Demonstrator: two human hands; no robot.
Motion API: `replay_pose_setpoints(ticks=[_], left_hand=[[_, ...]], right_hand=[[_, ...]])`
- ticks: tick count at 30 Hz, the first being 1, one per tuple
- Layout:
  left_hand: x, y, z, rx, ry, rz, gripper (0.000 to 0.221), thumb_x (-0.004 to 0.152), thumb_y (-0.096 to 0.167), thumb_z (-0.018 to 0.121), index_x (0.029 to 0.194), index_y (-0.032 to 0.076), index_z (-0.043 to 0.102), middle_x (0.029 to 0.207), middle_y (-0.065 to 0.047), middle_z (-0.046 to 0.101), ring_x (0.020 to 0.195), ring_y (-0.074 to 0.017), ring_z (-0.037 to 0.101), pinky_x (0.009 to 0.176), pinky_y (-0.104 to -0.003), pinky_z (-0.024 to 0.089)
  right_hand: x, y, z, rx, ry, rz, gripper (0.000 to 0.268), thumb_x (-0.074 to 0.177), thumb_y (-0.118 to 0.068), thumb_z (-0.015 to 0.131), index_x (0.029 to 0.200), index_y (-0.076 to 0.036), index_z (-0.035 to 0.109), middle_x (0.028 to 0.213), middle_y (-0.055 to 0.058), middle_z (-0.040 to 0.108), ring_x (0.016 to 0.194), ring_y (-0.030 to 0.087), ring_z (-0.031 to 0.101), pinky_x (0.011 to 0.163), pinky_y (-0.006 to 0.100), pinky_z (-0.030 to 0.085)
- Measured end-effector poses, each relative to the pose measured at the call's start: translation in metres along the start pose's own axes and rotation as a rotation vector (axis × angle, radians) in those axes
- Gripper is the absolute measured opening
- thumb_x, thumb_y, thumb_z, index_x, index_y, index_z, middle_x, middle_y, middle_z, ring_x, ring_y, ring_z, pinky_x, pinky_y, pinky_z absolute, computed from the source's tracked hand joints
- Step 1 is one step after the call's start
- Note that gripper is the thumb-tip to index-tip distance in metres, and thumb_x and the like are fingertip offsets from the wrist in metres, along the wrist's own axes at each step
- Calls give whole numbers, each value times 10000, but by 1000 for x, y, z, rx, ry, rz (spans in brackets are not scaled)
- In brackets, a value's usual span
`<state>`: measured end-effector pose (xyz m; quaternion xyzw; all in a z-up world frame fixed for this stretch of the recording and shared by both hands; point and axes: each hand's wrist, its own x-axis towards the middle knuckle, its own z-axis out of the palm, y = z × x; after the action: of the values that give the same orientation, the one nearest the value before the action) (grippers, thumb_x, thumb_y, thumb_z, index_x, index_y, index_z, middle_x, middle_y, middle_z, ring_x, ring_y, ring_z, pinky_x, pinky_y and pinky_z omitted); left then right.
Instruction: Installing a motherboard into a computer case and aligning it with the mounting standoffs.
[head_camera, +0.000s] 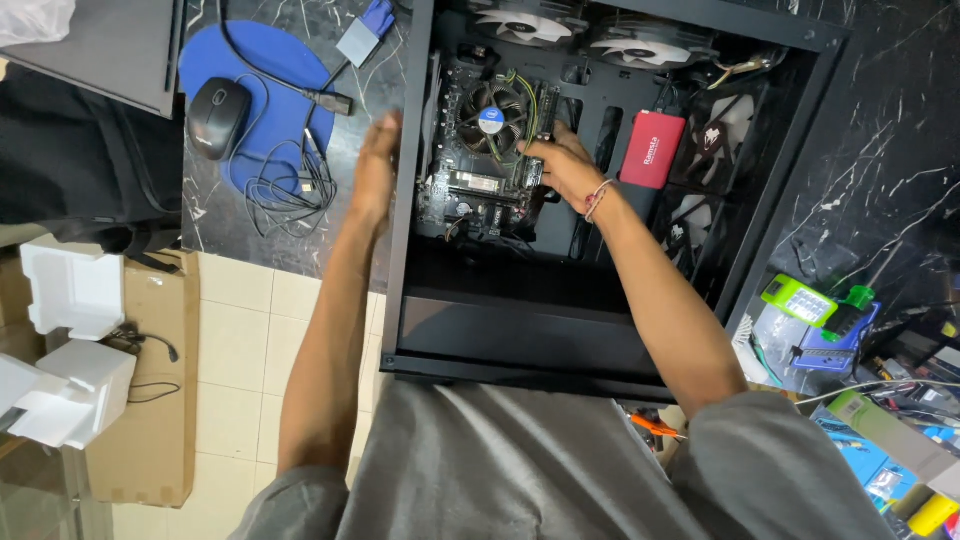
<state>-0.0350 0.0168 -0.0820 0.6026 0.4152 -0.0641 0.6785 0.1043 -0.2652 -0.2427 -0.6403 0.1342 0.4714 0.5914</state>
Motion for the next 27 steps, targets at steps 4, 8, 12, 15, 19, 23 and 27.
replay_pose_setpoints(ticks=[4, 8, 12, 15, 19, 23, 27], left_hand=[[21, -41, -2, 62, -61, -100, 684, 1167, 516, 389, 1699, 95, 302, 1732, -246, 319, 1613, -445, 273, 1297, -601, 232], [20, -51, -2, 99, -61, -78, 642, 1179, 450, 329, 1701, 79, 286, 1723, -241, 336, 1620, -415, 255, 1312, -583, 188], [90, -142, -24, -65, -52, 146, 425, 1199, 377, 444, 1405, 90, 680, 1226, -177, 692, 1213, -331, 663, 1062, -457, 522], [70, -104, -6, -148, -11, 145, 357, 1151, 389, 567, 1197, 102, 774, 914, -82, 697, 851, -197, 699, 745, -316, 589], [62, -90, -6, -144, -25, 115, 339, 1143, 412, 581, 1157, 132, 771, 858, -69, 690, 778, -172, 686, 696, -297, 581], [55, -83, -4, -161, -17, 101, 355, 1146, 414, 565, 1099, 118, 756, 806, -45, 648, 749, -145, 659, 667, -275, 554], [52, -80, -3, -153, -20, 91, 373, 1157, 413, 536, 1125, 109, 750, 798, -45, 645, 732, -144, 658, 651, -273, 553]], right_hand=[[-16, -10, 8, -69, -28, -58, 818, 971, -187, 818, 1613, -85, 321, 1415, 165, 626, 1323, 325, 625, 1066, 460, 601], [-8, 2, -2, -57, -61, -66, 928, 998, -183, 846, 1645, -39, 197, 1499, 236, 534, 1417, 389, 545, 1117, 498, 553], [14, 23, -10, 8, -64, -44, 944, 976, -175, 865, 1657, -77, 219, 1473, 167, 554, 1325, 322, 628, 1050, 458, 616], [32, 37, -18, 73, -64, -55, 720, 951, -160, 833, 1522, -146, 394, 1387, 110, 596, 1241, 311, 696, 1011, 445, 662], [35, 38, -17, 159, -33, -22, 1127, 914, -127, 879, 1691, -23, 70, 1434, 150, 471, 1219, 274, 676, 1001, 437, 677], [7, 14, 6, 235, -46, -58, 521, 882, -18, 809, 1301, -83, 505, 1155, 71, 571, 1122, 283, 741, 936, 435, 688], [-31, -20, 27, 320, -41, -60, 354, 834, 59, 825, 1045, -95, 587, 946, -8, 546, 981, 190, 752, 887, 343, 656]])
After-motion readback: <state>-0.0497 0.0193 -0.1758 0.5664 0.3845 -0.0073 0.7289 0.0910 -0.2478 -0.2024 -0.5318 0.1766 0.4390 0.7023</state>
